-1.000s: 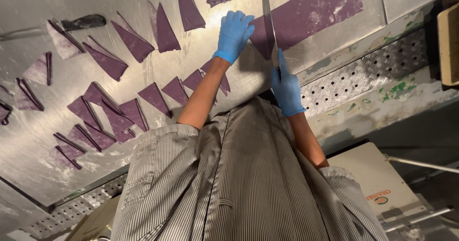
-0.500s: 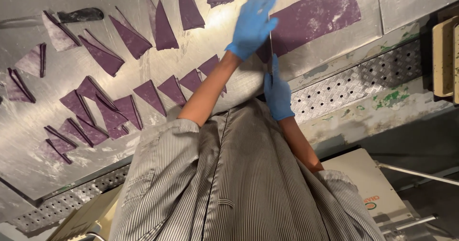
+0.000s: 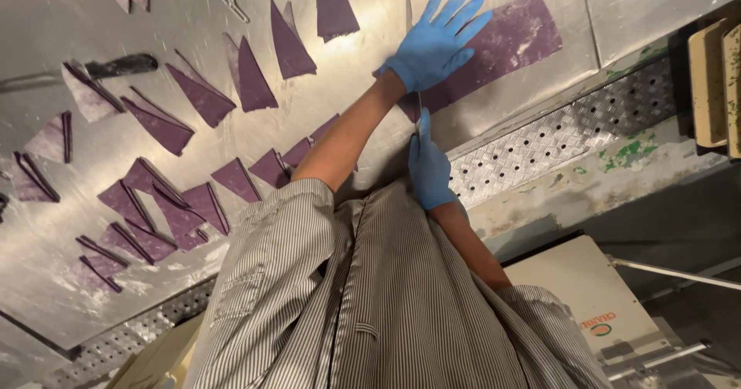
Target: Cutting strips of purple dough into triangles and rolling them into crescent pastry shapes.
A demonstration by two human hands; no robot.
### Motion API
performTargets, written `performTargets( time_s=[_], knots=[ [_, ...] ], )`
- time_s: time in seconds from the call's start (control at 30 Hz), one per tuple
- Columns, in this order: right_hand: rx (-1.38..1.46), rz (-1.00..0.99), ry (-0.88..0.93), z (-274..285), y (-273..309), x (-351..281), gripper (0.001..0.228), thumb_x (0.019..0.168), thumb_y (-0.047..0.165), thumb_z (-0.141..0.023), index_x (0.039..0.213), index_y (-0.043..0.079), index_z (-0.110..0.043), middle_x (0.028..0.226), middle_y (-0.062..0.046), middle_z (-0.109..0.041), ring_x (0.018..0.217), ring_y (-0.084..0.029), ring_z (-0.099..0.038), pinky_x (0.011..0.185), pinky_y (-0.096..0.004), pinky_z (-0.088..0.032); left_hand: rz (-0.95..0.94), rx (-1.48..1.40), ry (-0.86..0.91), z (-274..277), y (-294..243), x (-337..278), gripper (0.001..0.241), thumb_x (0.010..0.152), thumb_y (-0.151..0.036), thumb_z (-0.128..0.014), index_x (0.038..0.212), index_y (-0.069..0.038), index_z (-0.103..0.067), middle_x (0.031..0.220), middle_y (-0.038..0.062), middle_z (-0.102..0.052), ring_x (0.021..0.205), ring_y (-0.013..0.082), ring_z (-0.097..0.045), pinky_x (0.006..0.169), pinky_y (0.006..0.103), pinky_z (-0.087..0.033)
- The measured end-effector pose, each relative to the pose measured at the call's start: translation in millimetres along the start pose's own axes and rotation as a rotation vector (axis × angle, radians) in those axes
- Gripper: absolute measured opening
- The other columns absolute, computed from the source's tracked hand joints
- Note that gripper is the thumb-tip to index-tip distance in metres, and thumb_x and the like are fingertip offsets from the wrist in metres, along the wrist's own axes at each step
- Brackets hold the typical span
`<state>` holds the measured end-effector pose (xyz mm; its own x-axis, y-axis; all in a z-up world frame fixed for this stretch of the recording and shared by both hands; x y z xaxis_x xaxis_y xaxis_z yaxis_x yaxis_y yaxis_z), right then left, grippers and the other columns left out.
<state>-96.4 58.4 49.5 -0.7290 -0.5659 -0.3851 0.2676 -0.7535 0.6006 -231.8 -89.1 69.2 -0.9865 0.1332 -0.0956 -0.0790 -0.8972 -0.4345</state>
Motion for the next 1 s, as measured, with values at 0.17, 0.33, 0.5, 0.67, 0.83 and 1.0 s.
performTargets(
  time_s=[0.17,0.33,0.5,0.67,0.83,1.0],
  knots=[
    [-0.039,0.017,0.016,-31,-31,-6,0.030,0.112,0.029,-0.042,0.136,0.011,-0.036,0.090,-0.025,-0.071,0.079,-0.046,-0.067,0.072,-0.056,-0.051,0.151,-0.162,-0.392,-34,33,-38,0.058,0.108,-0.030,-0.055,0.159,-0.011,-0.038,0.166,0.016,-0.033,0.156,0.0336,-0.025,0.130,0.0531,-0.015],
    [0.062,0.019,0.017,9,15,-2,0.058,0.108,0.027,-0.040,0.162,0.011,-0.027,0.088,-0.026,-0.070,0.078,-0.047,-0.066,0.072,-0.056,-0.050,0.603,-0.008,-0.497,-19,41,-114,0.060,0.086,-0.019,-0.066,0.138,0.006,-0.050,0.135,0.026,-0.058,0.124,0.0424,-0.056,0.103,0.0518,-0.041],
    [0.174,0.080,-0.010,15,17,-1,0.061,0.108,0.022,-0.043,0.164,0.015,-0.022,0.082,-0.025,-0.067,0.074,-0.043,-0.066,0.068,-0.052,-0.050,0.606,0.085,-0.305,-75,58,-112,0.061,0.084,-0.007,-0.068,0.142,0.005,-0.052,0.102,0.015,-0.064,0.099,0.0329,-0.059,0.089,0.0478,-0.049],
    [0.095,0.049,0.009,-7,-4,11,0.064,0.109,0.023,-0.043,0.166,0.019,-0.015,0.084,-0.023,-0.069,0.075,-0.042,-0.068,0.070,-0.051,-0.053,0.622,-0.181,-0.157,-66,79,-107,0.043,0.073,-0.014,-0.075,0.115,-0.006,-0.064,0.105,0.016,-0.064,0.105,0.0389,-0.055,0.089,0.0491,-0.047],
    [0.053,0.067,-0.042,-13,-19,5,0.066,0.109,0.026,-0.046,0.166,0.026,-0.014,0.098,-0.022,-0.072,0.082,-0.043,-0.070,0.072,-0.052,-0.054,0.374,-0.369,-0.287,-23,45,-127,0.033,0.073,-0.004,-0.073,0.106,-0.006,-0.067,0.111,0.021,-0.066,0.107,0.0416,-0.059,0.094,0.0446,-0.051],
    [0.076,0.118,-0.075,-14,-15,2,0.065,0.109,0.024,-0.046,0.165,0.026,-0.014,0.113,-0.023,-0.072,0.087,-0.041,-0.072,0.072,-0.049,-0.058,0.334,-0.513,-0.087,19,-17,-174,0.034,0.085,-0.004,-0.070,0.118,-0.004,-0.063,0.104,0.023,-0.072,0.100,0.0436,-0.069,0.084,0.0484,-0.056]
  ],
)
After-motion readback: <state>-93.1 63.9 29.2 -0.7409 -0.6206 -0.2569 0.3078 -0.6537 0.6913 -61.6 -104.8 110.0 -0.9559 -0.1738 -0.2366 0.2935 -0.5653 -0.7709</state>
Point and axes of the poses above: each hand's wrist, its own x-axis towards the middle knuckle, its own z-axis out of the back of the hand, y = z × x, the point moved 8 cm from there along x, towards the middle knuckle
